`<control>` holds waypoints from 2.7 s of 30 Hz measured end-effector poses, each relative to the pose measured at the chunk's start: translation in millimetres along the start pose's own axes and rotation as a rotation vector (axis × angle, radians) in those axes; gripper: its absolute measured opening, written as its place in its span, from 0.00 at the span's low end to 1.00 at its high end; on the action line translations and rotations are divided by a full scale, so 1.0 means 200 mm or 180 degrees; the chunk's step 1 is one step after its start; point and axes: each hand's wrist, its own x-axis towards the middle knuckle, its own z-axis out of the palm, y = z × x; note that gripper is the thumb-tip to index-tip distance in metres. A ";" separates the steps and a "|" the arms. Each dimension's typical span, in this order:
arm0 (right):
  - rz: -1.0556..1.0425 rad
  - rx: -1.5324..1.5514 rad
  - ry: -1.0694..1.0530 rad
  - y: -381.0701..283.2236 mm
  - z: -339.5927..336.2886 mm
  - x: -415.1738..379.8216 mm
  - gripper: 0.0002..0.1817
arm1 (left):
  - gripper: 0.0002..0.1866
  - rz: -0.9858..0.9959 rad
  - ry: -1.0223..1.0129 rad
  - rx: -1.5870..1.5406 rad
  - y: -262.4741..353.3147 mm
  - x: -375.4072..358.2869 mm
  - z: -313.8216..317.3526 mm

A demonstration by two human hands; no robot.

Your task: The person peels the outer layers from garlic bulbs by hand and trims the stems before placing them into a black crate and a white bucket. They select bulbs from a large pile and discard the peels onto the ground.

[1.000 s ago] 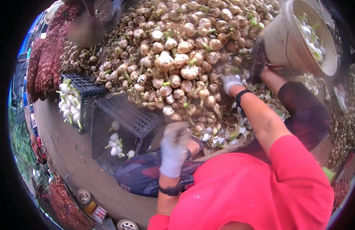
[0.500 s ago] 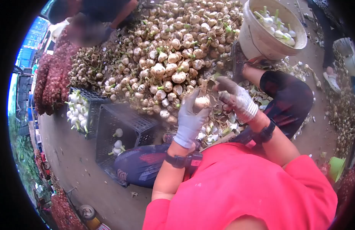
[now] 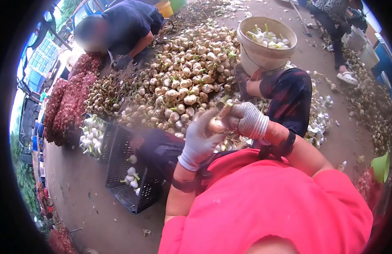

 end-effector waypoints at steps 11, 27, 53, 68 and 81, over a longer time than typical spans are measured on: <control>0.0727 0.2159 -0.0729 -0.17 0.09 -0.09 0.07 | 0.35 -0.1436 0.0286 -0.2347 0.03 -0.15 -0.05; -0.0995 -0.2839 -0.0088 -0.03 -0.10 0.21 0.10 | 0.05 -0.0539 0.0934 -0.0338 -0.05 -0.01 0.03; 0.1046 -0.2245 -0.1070 1.26 0.05 0.99 0.27 | 0.24 -0.1294 0.0908 -0.1530 -0.43 0.87 -0.07; 0.0731 0.4007 -0.0113 0.52 -0.09 0.61 0.34 | 0.38 -0.1812 0.0674 -0.1003 -0.61 0.23 0.09; 0.1154 0.1916 -0.0349 0.20 0.01 0.32 0.14 | 0.36 -0.0295 0.0768 0.0991 -0.15 0.10 0.02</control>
